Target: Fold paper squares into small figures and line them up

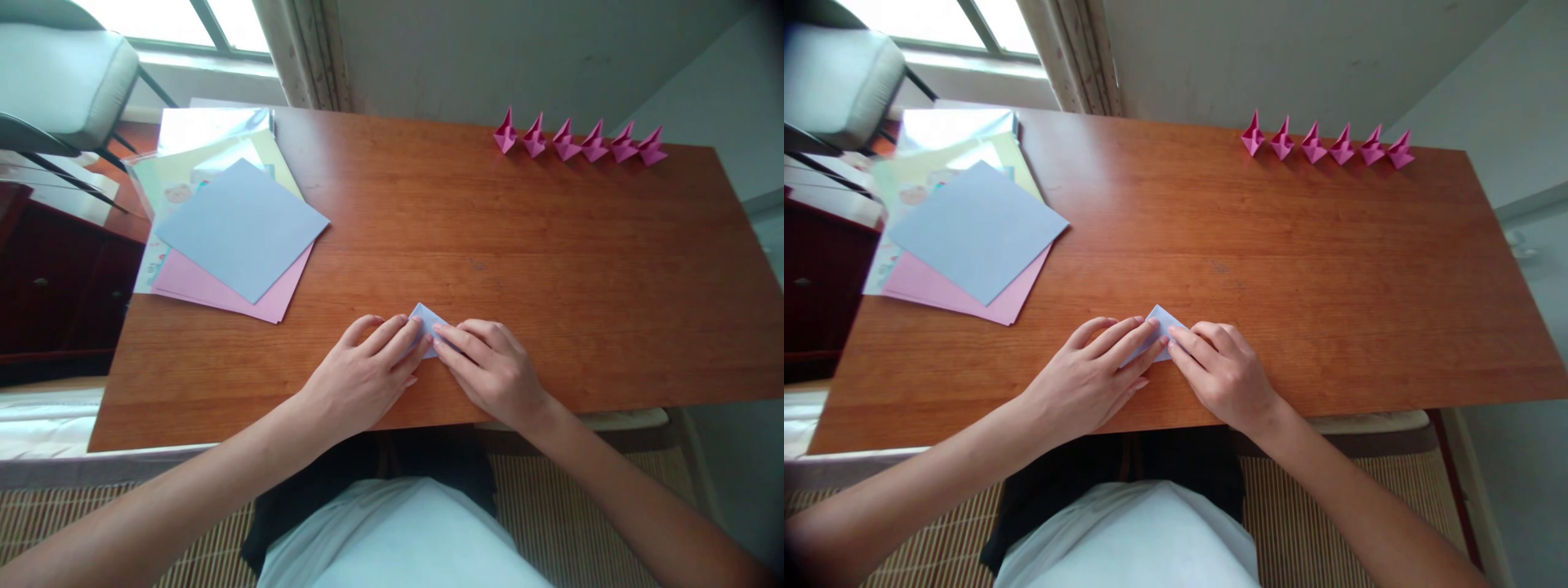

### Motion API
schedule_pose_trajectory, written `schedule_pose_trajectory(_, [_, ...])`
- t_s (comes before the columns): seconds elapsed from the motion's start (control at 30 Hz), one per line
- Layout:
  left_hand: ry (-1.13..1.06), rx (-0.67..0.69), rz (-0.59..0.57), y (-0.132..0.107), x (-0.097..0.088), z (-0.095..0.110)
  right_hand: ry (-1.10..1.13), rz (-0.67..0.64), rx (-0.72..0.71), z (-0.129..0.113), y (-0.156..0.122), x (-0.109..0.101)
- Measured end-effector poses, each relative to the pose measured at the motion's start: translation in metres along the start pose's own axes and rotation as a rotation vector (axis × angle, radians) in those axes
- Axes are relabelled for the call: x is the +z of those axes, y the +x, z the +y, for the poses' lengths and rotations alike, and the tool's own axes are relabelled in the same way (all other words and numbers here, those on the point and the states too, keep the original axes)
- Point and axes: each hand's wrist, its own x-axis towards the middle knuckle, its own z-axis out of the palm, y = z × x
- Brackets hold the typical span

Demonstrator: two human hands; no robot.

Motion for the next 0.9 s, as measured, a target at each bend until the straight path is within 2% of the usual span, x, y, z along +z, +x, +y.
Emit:
schedule_pose_trajectory(0.33, [-0.015, -0.013, 0.005, 0.0016, -0.0015, 0.0007, 0.028, 0.002, 0.028, -0.0008, 0.0, 0.0001])
schedule_pose_trajectory(0.63, [-0.003, -0.002, -0.045, 0.0024, -0.003, -0.0005, 0.023, 0.01, 0.006, -0.0003, 0.0001, -0.0001])
schedule_pose_trajectory(0.9, [-0.009, 0.009, -0.03, 0.0039, -0.0045, -0.0017, 0.046, 0.011, 0.011, 0.0008, 0.0012, -0.0007])
